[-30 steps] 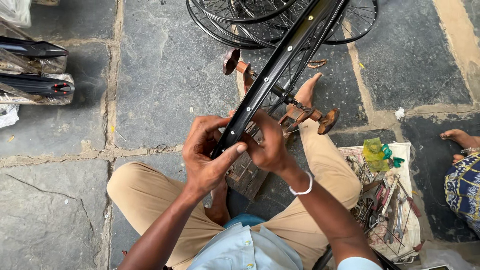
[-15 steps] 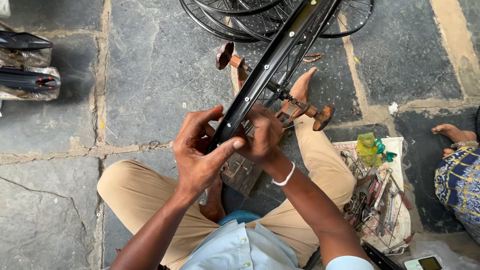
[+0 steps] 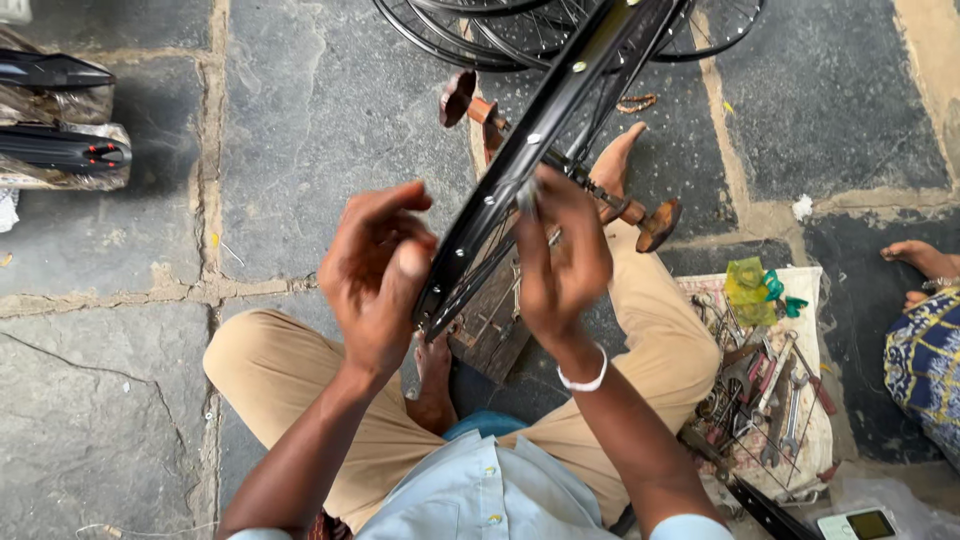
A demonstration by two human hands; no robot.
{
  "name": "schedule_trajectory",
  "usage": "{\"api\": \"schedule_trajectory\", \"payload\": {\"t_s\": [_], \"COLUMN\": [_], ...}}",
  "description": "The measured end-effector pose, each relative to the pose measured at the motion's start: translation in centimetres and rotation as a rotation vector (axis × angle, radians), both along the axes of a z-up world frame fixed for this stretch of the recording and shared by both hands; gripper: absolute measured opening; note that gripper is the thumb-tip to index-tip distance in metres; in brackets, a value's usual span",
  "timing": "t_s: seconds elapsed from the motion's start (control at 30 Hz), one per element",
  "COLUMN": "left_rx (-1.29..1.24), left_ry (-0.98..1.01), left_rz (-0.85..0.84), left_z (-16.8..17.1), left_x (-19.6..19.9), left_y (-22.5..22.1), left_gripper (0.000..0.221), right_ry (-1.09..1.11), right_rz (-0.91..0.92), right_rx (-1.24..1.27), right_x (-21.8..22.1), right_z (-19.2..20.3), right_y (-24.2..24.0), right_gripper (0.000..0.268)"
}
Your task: The person threads spokes through a bicycle rim and fastens them to a central hub while sitting on the floor.
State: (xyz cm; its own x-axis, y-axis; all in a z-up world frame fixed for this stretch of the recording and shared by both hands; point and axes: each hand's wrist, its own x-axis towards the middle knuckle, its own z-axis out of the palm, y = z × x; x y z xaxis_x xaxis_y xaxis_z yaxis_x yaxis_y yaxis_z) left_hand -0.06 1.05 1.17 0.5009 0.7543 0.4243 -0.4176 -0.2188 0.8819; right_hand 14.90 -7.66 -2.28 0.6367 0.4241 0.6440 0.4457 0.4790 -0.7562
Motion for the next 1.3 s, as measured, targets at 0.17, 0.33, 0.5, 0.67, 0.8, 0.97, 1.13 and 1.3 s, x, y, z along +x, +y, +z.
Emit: {"api": "schedule_trajectory", "payload": {"t_s": [0.17,0.33,0.5,0.67,0.8,0.97,1.13,1.3], "left_rx": [0.376,-0.013,0.034,0.039,0.006,0.226,0.207,-0.065], "left_ry": [0.167,0.156,0.211,0.208,0.251,0.263,0.248,0.149], "left_rz": [0.05,-0.051,-0.025,0.017,0.033,0.011,-0.149,-0.185], "left_z": [-1.0,-2.0,-1.8,-1.1,-1.5,-1.1,-0.3,-0.3], "left_x": [-1.5,-0.7,-0.7,-0.4,-0.3,-0.7,-0.2,0.1], "left_y": [0.2,-1.1,-1.1,-1.2,-1.1,0.1,0.5,-0.2], "left_gripper": [0.06,0.066,0.05,0.049,0.058,0.058,0.063,0.065], "right_ry": [-0.291,0.112,-0.08,-0.422,-0.611,-0.459,-0.584,-0.739], "right_rz": [-0.01,0.497,0.683,0.28,-0.053,-0.237,-0.168,0.358], "right_rx": [-0.008,-0.123,-0.366,-0.386,-0.124,-0.161,-0.107,-0.565], "right_x": [-0.8,0.7,3.1,1.5,0.2,-4.4,-1.2,5.6], "right_z": [-2.2,-2.1,2.5,1.7,-0.4,-1.3,-1.3,3.5], "right_y": [-0.9,-0.1,-0.4,0.7,2.1,0.8,0.5,0.4], "right_gripper": [0.028,0.02,0.049,0.029,0.033,0.049,0.02,0.037]}}
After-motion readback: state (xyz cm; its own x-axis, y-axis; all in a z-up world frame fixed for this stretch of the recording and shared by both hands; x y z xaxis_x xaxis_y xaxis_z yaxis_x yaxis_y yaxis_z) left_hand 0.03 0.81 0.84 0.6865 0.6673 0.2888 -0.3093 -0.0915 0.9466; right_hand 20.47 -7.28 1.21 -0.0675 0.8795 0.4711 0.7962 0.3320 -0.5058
